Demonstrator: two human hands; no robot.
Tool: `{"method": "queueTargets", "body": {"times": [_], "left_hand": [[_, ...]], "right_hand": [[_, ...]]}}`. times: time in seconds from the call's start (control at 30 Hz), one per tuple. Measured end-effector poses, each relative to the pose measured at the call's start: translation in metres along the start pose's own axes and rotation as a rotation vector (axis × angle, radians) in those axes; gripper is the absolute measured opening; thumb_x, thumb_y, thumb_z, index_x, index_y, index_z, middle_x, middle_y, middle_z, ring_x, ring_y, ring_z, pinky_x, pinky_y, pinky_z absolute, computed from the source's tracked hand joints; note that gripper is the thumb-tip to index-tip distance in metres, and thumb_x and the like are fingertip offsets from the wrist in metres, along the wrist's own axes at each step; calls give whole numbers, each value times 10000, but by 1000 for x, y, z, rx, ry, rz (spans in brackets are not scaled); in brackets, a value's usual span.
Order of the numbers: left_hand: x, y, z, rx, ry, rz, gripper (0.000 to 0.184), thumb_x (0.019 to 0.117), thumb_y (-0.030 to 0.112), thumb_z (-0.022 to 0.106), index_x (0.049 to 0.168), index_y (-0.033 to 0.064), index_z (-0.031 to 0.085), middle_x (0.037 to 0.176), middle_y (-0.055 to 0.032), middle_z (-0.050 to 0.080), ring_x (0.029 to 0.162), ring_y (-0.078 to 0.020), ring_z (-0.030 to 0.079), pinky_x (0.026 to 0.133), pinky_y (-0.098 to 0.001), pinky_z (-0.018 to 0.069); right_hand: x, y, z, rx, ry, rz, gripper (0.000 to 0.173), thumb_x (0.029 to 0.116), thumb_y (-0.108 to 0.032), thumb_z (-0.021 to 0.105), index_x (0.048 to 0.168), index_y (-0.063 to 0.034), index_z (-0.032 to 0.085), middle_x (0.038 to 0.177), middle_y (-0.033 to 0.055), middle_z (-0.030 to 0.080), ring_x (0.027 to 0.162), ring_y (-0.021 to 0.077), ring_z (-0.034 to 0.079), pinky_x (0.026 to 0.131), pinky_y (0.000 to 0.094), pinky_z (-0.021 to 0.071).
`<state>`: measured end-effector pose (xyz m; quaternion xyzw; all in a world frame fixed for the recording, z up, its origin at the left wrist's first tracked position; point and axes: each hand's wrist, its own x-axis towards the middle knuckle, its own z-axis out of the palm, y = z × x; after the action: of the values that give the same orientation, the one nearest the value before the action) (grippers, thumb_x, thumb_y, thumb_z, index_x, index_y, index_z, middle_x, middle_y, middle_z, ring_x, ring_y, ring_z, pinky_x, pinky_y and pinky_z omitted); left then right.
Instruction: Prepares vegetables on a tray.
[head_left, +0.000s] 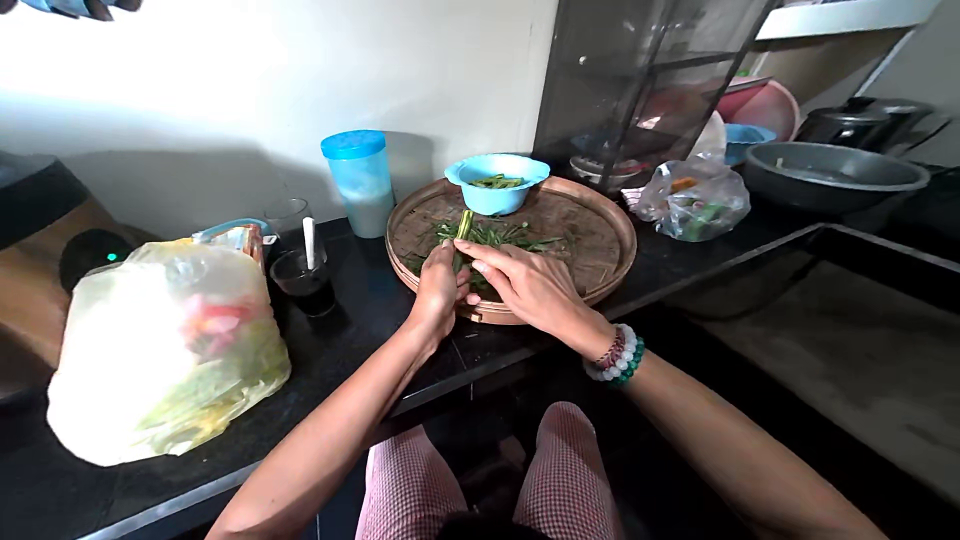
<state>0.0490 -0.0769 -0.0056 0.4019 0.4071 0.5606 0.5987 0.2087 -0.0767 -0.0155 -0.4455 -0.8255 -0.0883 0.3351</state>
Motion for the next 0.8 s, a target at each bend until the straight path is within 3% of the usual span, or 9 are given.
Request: {"method": "queueTargets", "body": {"times": [0.1,0.2,0.27,0.37,0.43,0.57,0.63,0.73,0.8], "left_hand": [[-4,-3,0,68,-10,21,424,1138,405,251,1055,85,515,553,37,345,409,-72,347,402,-209,384],[-7,-4,1,64,-79,-21,479,1140,397,225,1020,62,545,534,51,327,405,-67,342,410,-206,381],[-8,-2,2,9,-109,-69,502,1137,414,222,1042,56,560,526,56,320,396,-60,335,405,-198,371],[-4,5,2,-95,-87,-148,501,1128,449,236,1107,48,536,550,28,380,390,-70,370,390,-202,397],[-3,6,3,-146,-65,-169,482,1128,441,250,1070,54,532,551,29,384,377,-59,357,366,-186,370],[-2,8,1,-194,-80,-187,408,1128,426,274,934,133,480,518,55,315,354,-38,290,342,-166,305],[-4,7,0,-170,-108,-192,435,1128,437,256,952,118,493,515,65,302,351,-32,282,343,-160,303],[-5,7,0,-197,-146,-226,471,1129,432,234,988,84,517,505,72,303,343,-21,293,340,-149,301],[-5,7,0,-234,-153,-268,467,1125,440,248,977,89,517,502,74,303,340,-17,301,337,-145,311]], "right_hand": [[5,8,-4,-33,16,36,391,1085,-387,461,1461,-431,556,866,80,671,648,283,637,513,487,484],[7,22,-23,69,17,113,382,1095,-343,470,1452,-298,599,990,152,732,771,380,688,609,588,513],[4,33,-31,113,35,161,370,1102,-328,460,1427,-245,616,1003,167,726,793,393,686,636,597,517],[9,30,-39,135,45,157,394,1112,-333,424,1472,-290,579,1101,140,734,853,363,701,679,602,527],[8,18,-32,99,24,99,395,1108,-351,420,1475,-353,567,1104,94,740,862,320,712,691,584,550],[-1,8,-5,28,-4,-15,404,1093,-398,418,1476,-452,536,858,35,674,659,228,638,531,451,498],[2,14,-1,18,6,18,401,1093,-405,421,1473,-458,538,864,49,682,656,246,640,532,468,492],[11,23,-5,54,-12,91,393,1101,-393,411,1464,-443,552,1055,39,750,831,280,712,647,547,541],[13,27,-9,58,-13,115,384,1100,-388,425,1454,-403,576,1060,69,745,840,317,708,650,568,535]]}}
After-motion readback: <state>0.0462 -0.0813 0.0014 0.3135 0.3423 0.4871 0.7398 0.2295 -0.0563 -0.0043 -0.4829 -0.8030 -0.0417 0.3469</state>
